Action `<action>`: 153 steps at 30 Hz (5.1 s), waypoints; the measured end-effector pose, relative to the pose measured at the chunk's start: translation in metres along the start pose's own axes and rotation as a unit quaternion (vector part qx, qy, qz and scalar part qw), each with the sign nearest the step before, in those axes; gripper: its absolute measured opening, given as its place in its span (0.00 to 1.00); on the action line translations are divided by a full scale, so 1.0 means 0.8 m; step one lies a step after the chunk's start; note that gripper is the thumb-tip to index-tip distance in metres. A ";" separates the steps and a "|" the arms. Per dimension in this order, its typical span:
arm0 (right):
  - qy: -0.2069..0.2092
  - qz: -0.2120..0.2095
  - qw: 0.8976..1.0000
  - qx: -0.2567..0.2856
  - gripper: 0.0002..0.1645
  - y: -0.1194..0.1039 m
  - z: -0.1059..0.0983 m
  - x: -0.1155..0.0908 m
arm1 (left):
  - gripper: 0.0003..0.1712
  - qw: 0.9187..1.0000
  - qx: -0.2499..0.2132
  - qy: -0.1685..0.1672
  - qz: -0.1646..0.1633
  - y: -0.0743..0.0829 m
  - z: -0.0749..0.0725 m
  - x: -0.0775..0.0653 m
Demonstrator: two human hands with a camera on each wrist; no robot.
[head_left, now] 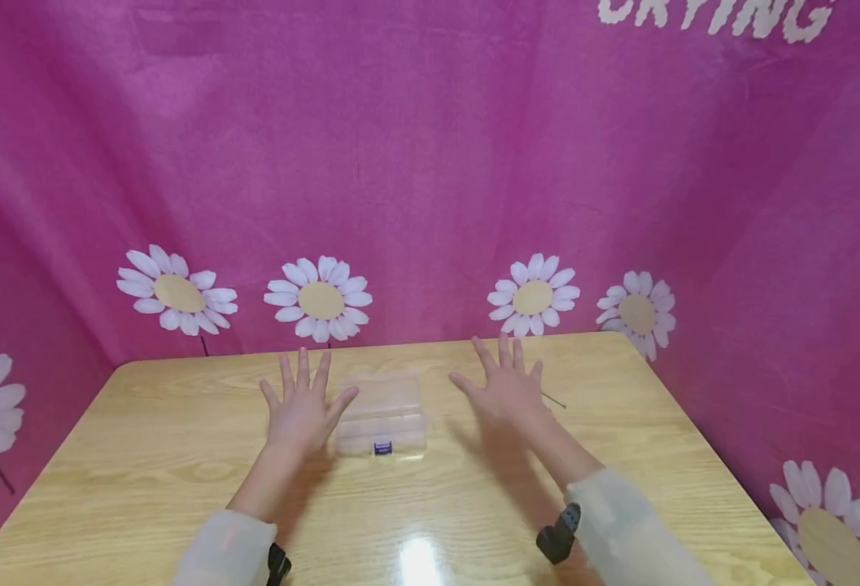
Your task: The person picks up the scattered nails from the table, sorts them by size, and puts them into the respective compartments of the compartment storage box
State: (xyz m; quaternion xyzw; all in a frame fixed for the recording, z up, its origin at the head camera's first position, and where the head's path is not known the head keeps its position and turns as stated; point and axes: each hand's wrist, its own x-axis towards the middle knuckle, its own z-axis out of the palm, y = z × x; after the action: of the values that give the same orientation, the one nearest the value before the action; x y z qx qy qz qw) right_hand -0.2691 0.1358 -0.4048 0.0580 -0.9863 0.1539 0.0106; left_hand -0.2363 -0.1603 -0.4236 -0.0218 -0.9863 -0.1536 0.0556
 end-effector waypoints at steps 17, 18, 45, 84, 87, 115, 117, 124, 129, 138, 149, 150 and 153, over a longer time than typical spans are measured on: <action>0.082 -0.069 0.993 0.040 0.44 0.055 -0.009 0.000 | 0.45 0.997 -0.079 0.015 0.010 -0.015 0.004 -0.004; 0.080 -0.070 0.993 0.044 0.43 0.058 -0.010 0.000 | 0.45 0.996 -0.084 0.015 0.013 -0.016 0.004 -0.005; 0.008 -0.136 0.990 0.043 0.21 0.145 0.008 -0.032 | 0.43 0.968 -0.241 -0.061 0.026 -0.032 0.030 -0.021; -0.024 -0.133 0.991 0.020 0.09 0.155 0.029 -0.032 | 0.47 0.941 -0.320 -0.105 -0.018 -0.034 0.040 -0.018; -0.020 -0.123 0.992 0.012 0.09 0.153 0.031 -0.032 | 0.47 0.939 -0.325 -0.106 -0.022 -0.034 0.044 -0.018; -0.010 -0.104 0.994 0.013 0.07 0.155 0.031 -0.036 | 0.45 0.952 -0.295 -0.086 -0.006 -0.033 0.056 -0.012; -0.008 -0.105 0.994 0.012 0.07 0.155 0.031 -0.036 | 0.45 0.953 -0.291 -0.087 -0.007 -0.033 0.056 -0.013; 0.000 -0.107 0.994 0.013 0.06 0.156 0.032 -0.034 | 0.46 0.958 -0.273 -0.083 -0.011 -0.030 0.056 -0.016; -0.002 -0.103 0.995 0.009 0.05 0.156 0.033 -0.033 | 0.47 0.961 -0.265 -0.076 -0.019 -0.025 0.056 -0.017; 0.006 -0.097 0.995 0.002 0.05 0.159 0.037 -0.034 | 0.47 0.964 -0.255 -0.069 -0.025 -0.023 0.058 -0.019; 0.000 -0.089 0.996 0.015 0.06 0.149 0.033 -0.031 | 0.47 0.965 -0.251 -0.069 -0.024 -0.024 0.057 -0.019; 0.002 -0.094 0.995 0.015 0.06 0.148 0.032 -0.031 | 0.46 0.965 -0.252 -0.068 -0.023 -0.023 0.057 -0.019; 0.009 -0.102 0.995 0.014 0.05 0.143 0.031 -0.030 | 0.46 0.964 -0.255 -0.069 -0.023 -0.023 0.057 -0.019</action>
State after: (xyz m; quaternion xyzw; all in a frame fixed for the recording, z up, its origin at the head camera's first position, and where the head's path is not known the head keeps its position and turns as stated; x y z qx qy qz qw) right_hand -0.2590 0.2390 -0.4639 0.1570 -0.9729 0.1660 0.0342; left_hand -0.2269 -0.1641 -0.4738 -0.0234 -0.9160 -0.3998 -0.0232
